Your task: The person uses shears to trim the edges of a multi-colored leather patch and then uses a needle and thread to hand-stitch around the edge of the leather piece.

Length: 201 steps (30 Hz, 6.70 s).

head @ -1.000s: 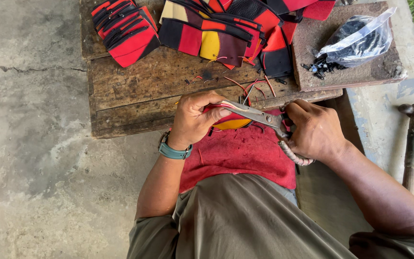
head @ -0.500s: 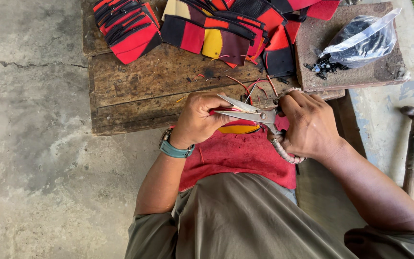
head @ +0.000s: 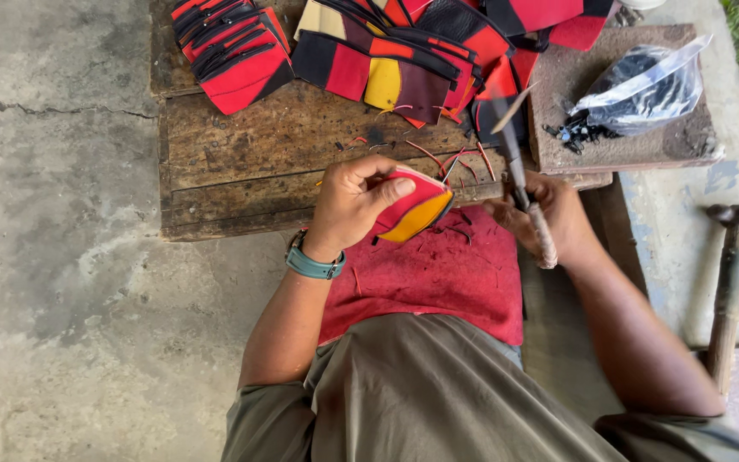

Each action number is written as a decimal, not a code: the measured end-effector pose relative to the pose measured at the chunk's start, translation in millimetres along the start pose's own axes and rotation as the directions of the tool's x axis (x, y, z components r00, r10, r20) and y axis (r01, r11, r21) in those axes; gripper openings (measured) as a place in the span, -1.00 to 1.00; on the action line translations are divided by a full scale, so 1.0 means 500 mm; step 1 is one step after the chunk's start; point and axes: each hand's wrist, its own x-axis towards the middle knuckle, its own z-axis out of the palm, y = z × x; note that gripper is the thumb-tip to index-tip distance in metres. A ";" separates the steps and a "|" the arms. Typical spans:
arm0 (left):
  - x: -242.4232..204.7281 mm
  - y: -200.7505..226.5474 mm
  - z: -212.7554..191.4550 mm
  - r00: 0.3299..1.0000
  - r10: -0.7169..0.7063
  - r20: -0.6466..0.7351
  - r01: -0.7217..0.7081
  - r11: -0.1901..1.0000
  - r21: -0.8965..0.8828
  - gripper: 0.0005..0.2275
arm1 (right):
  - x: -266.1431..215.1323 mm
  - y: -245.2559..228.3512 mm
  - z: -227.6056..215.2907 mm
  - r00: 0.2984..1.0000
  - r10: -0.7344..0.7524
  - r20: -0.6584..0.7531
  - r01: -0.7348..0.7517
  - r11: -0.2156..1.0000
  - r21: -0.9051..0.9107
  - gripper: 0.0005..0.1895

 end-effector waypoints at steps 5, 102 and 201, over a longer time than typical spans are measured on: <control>0.003 -0.091 0.025 0.959 -0.078 -0.272 -0.003 0.958 -0.288 -0.89 | 0.014 0.004 0.112 1.000 0.011 0.030 -0.029 0.710 0.703 -0.64; -0.018 -0.163 0.081 0.948 -0.317 0.035 0.286 0.797 -0.532 -0.89 | 0.049 0.017 0.118 0.948 0.319 0.011 -0.263 0.762 0.592 -0.72; 0.009 -0.059 0.099 0.938 -0.308 -0.156 0.294 0.950 -0.110 -0.79 | -0.029 0.059 0.167 0.991 0.060 -0.120 0.032 0.764 0.644 -0.55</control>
